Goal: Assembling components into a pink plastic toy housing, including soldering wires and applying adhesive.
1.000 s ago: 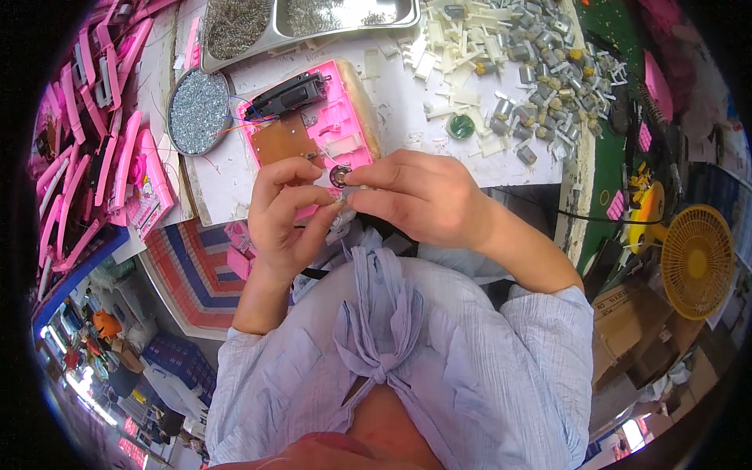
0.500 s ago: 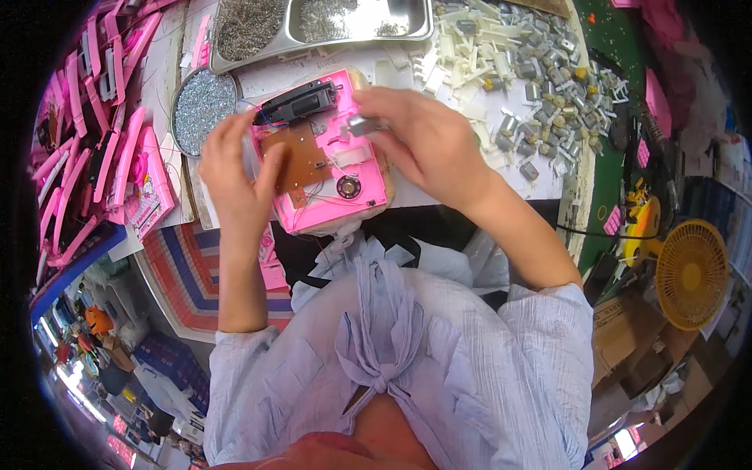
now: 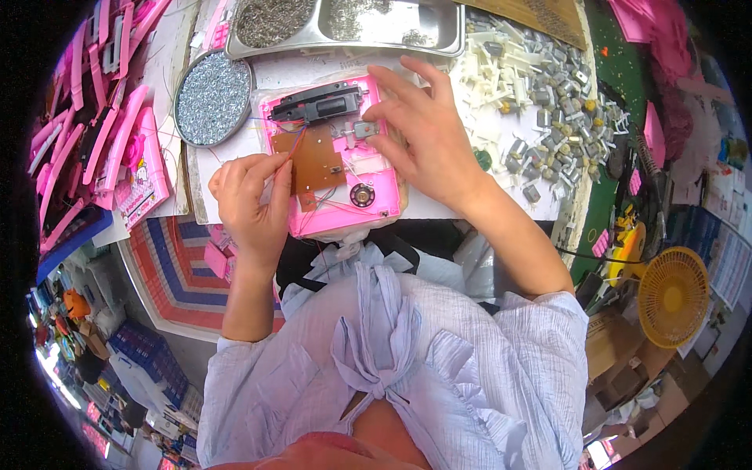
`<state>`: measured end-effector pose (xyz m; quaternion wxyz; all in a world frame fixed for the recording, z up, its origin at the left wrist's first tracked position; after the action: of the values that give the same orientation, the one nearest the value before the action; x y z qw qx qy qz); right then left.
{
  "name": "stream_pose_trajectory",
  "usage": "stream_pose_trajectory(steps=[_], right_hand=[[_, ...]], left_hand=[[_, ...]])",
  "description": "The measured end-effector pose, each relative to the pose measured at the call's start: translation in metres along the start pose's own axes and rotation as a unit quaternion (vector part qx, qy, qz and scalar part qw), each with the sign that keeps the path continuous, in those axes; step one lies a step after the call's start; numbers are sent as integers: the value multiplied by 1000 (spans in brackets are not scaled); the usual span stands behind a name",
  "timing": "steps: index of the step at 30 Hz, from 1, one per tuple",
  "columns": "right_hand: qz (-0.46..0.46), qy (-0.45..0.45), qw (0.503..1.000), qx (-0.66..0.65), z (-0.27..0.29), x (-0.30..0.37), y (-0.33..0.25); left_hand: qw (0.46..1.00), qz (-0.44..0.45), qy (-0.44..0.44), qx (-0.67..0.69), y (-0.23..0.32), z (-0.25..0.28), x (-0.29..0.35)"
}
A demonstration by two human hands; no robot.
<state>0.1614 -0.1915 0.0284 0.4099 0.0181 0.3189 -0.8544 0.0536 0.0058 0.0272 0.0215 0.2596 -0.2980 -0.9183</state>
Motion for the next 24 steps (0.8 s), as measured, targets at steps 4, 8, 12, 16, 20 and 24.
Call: stream_pose_trajectory(steps=[4, 8, 12, 16, 20, 24], right_hand=[[-7, -12, 1000, 4, 1, -3, -3], [-11, -29, 999, 19, 2, -6, -5], [-9, -52, 998, 41, 2, -10, -5], [3, -61, 996, 57, 10, -15, -11], [75, -8, 994, 75, 26, -54, -43], [108, -46, 991, 72, -26, -93, -67]], left_hand=[[1000, 14, 7, 19, -3, 5, 0], [999, 13, 11, 32, -8, 7, 0], [999, 4, 0, 38, -7, 8, -6], [992, 36, -33, 112, -12, -3, -12], [996, -1, -35, 78, -12, -3, -2], [998, -12, -13, 56, -8, -3, 4]])
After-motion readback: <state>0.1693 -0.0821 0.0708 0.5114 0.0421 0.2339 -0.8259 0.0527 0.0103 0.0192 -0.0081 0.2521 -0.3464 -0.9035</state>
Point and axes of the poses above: each hand's wrist, its own x-axis away from the middle knuckle, its own z-axis out of the back of the hand, y = z × x, the point moved 6 cm from there along -x, towards the middle knuckle, and after that the axes turned 3 degrees about z, right-handed, at the moved point
